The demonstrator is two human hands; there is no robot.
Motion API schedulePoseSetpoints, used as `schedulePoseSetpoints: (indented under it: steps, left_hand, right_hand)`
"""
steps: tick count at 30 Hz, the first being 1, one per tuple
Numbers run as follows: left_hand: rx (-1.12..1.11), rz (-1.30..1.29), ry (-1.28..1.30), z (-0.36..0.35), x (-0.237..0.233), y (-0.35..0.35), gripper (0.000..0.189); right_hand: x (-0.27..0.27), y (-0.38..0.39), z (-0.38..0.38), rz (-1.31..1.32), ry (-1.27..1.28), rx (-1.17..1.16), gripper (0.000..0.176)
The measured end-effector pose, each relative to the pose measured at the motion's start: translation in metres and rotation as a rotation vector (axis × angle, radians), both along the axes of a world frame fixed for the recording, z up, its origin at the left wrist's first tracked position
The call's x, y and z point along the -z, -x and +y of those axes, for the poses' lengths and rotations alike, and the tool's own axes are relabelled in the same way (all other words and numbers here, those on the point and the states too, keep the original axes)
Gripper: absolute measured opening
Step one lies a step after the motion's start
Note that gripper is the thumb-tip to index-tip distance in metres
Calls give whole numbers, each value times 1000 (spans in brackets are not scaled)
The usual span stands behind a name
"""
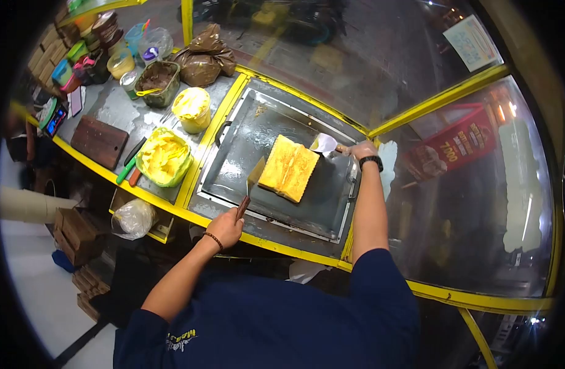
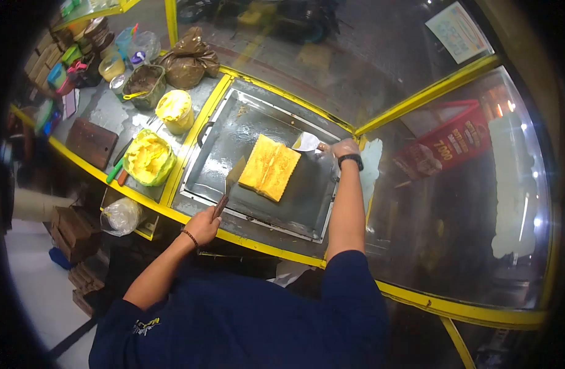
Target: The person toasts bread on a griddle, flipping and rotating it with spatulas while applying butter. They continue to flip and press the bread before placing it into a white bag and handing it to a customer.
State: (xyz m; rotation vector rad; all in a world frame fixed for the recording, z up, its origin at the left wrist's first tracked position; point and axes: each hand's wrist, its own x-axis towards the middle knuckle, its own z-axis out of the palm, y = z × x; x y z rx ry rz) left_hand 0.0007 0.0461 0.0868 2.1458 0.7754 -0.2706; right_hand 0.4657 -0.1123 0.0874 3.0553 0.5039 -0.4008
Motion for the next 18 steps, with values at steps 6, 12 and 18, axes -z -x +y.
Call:
schedulePoseSetpoints:
  steps: [6,12,18]
  left_hand:
    - [34,56,-1,7,-14,-4,28]
    - [65,40,20,11,-8,-5,27]
    - [6,-59,13,14,5,0,26]
  right_hand:
    - [-22,-23,27,-125,142,20,37]
    - [0,14,138,-161,-26,-228,48]
    - [-58,32,127,-226,36,-288,56]
